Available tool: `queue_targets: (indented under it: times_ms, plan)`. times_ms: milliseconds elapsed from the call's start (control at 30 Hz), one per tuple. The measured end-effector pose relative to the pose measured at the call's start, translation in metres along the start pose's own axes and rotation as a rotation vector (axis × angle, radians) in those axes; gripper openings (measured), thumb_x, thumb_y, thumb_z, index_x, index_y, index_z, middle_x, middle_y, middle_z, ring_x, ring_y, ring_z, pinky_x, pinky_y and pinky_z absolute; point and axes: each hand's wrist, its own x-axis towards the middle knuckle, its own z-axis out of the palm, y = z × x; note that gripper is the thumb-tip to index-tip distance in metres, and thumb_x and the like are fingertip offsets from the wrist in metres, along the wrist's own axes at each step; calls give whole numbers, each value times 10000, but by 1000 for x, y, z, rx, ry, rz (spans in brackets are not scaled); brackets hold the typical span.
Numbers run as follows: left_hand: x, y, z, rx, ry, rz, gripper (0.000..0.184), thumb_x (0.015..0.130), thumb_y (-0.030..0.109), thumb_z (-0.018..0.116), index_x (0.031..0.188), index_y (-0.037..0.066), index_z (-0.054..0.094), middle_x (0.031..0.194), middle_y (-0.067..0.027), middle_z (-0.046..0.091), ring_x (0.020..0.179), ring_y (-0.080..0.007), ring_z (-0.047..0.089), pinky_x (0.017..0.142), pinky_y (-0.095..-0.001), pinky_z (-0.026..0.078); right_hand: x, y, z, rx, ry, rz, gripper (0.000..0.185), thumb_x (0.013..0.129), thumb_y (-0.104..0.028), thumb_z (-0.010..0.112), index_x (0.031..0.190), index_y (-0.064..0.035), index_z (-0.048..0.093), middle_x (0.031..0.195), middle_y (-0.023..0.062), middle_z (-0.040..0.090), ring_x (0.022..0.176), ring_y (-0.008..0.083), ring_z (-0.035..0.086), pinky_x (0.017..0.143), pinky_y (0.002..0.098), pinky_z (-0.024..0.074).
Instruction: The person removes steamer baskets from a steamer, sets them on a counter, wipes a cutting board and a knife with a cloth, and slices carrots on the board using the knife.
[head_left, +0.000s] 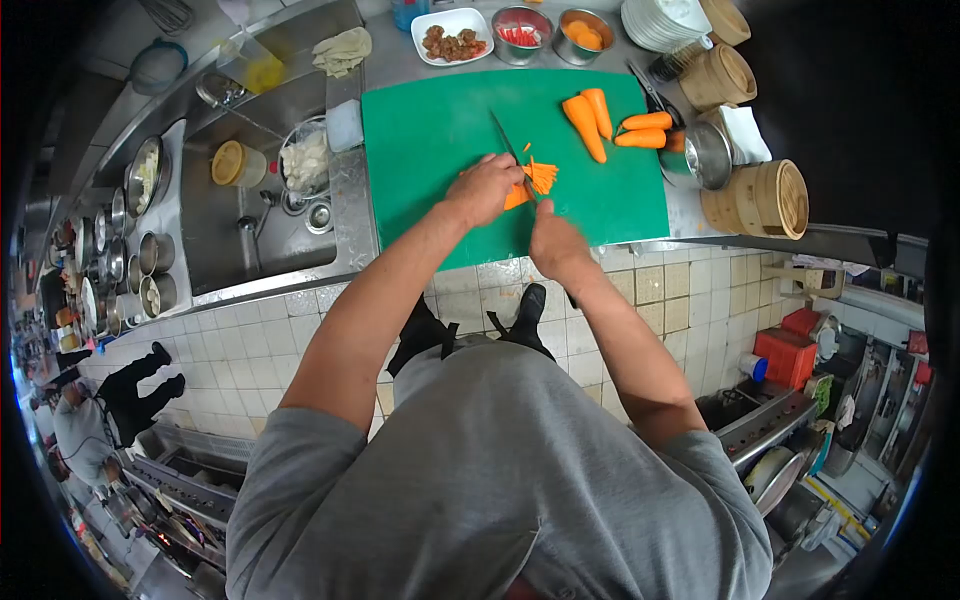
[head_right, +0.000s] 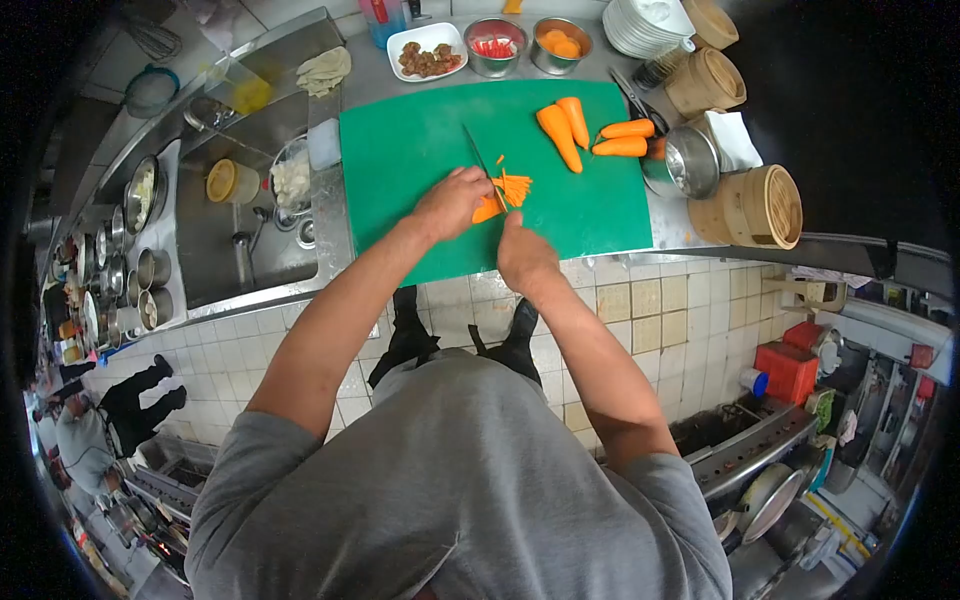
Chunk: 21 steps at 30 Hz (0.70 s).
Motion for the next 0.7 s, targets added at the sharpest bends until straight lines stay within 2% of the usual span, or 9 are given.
queue_targets:
  times_ms: [67,133,200,267,333,500,600,700]
  plan:
    - [1,-5,4,-41,145,128,203,900,19,655,1100,44,678,1135,-102,609,1123,-349,573,985,-443,492,12,10,17,4,20,-5,290,1005,-88,417,1260,48,433,1107,324,708,1050,476,701,908,541,559]
    - [0,-4,1,-51,140,119,175,899,22,659,1074,37,669,1133,-107,608,1120,-349,574,982,-446,493,8,4,10,17,30,-15,294,1007,-89,409,1265,50,432,1112,323,707,1059,474,699,911,539,559]
    - [0,-4,1,-65,133,110,149,899,26,662,1048,31,660,1131,-112,607,1118,-350,576,979,-450,495,-7,-7,-16,34,-3,-28,272,975,-67,442,1204,78,427,1052,345,701,1001,502,696,871,552,555]
    - [-1,-3,3,-54,129,70,106,903,34,666,1007,34,645,1122,-113,599,1109,-341,579,959,-449,502,4,-1,12,19,15,-5,283,980,-68,445,1228,69,431,1074,331,707,1024,490,698,890,543,557]
    - [-3,2,0,-98,161,67,102,904,37,668,1005,40,649,1114,-112,594,1100,-337,581,946,-445,507,10,-3,6,-1,46,7,296,985,-70,447,1251,60,435,1095,317,713,1047,479,701,910,533,558]
    - [-4,-3,8,-113,171,48,84,915,52,670,999,56,669,1103,-108,576,1103,-325,580,924,-427,515,2,-5,3,33,25,-42,261,970,-67,444,1203,52,433,1048,337,706,999,497,697,873,550,556]
    - [0,-11,5,-96,225,51,95,919,64,675,1012,55,692,1082,-119,604,1077,-327,603,924,-423,520,16,3,32,73,88,-5,259,972,-77,445,1200,47,434,1041,337,706,993,500,697,867,553,557]
    - [6,-27,-19,-229,161,173,133,927,79,683,1054,55,716,1048,-132,638,1026,-341,629,915,-421,529,6,-3,15,56,10,21,273,1018,-100,392,1253,35,427,1108,326,706,1055,485,696,913,546,554]
